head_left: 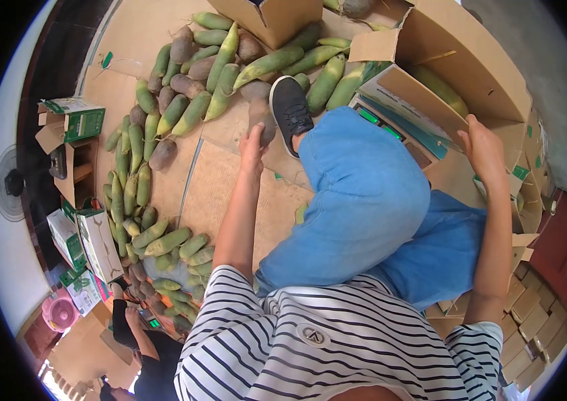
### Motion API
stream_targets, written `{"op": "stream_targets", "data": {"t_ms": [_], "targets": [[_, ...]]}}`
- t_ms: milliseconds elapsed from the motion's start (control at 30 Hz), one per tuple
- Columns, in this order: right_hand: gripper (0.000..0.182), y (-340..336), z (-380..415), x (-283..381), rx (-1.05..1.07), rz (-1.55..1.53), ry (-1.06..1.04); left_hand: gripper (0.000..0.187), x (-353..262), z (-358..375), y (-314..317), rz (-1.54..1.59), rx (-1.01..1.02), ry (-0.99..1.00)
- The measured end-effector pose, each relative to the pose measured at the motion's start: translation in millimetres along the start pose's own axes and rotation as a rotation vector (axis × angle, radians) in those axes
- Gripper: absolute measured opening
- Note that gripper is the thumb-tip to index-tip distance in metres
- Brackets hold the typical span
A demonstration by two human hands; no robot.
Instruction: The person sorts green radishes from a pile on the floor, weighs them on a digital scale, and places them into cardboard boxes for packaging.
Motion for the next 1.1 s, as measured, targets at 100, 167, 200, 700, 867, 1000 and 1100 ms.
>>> {"op": "stream_targets", "data": {"t_ms": [100, 167, 200, 700, 867, 1000, 1100], "targets": [[0.023, 4, 0, -4, -0.01, -0.012, -0.022, 0.058, -77, 58, 31, 0.006, 0.059, 0.416], [0.023, 3, 1, -3, -0.015, -0.018, -0.034, 0.064, -134, 89, 59, -0.052, 0.129, 0.746], [0.023, 3, 1, -2, -0.014, -0.015, -0.041, 0.063, -160, 107, 75, -0.126, 0.125, 0.874], [0.025, 3, 0, 0, 0.009, -0.004, -0.024, 0.038, -96, 33, 57, -0.623, -0.293, 0.94], [0.023, 8, 1, -1, 0.026, -0.023, -0.022, 0.053, -49, -46, -51, -1.111, -0.489, 0.679], [0.021, 4, -3, 1, 0.044, -0.058, 0.011, 0.068, -75, -78, -90, -1.39, -0.553, 0.494], [0.019, 1, -5, 7, 0.08, -0.046, 0.046, 0.073, -84, -105, -104, -1.483, -0.52, 0.429]]}}
Point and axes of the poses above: each hand's wrist, its own z-axis away from the middle knuckle, its own y-axis out of the palm, x = y × z, the point moved 1 cm from there along -z, towards the middle knuckle, and after that the axes turned 11 degrees about -z, right-handed, at the moved point
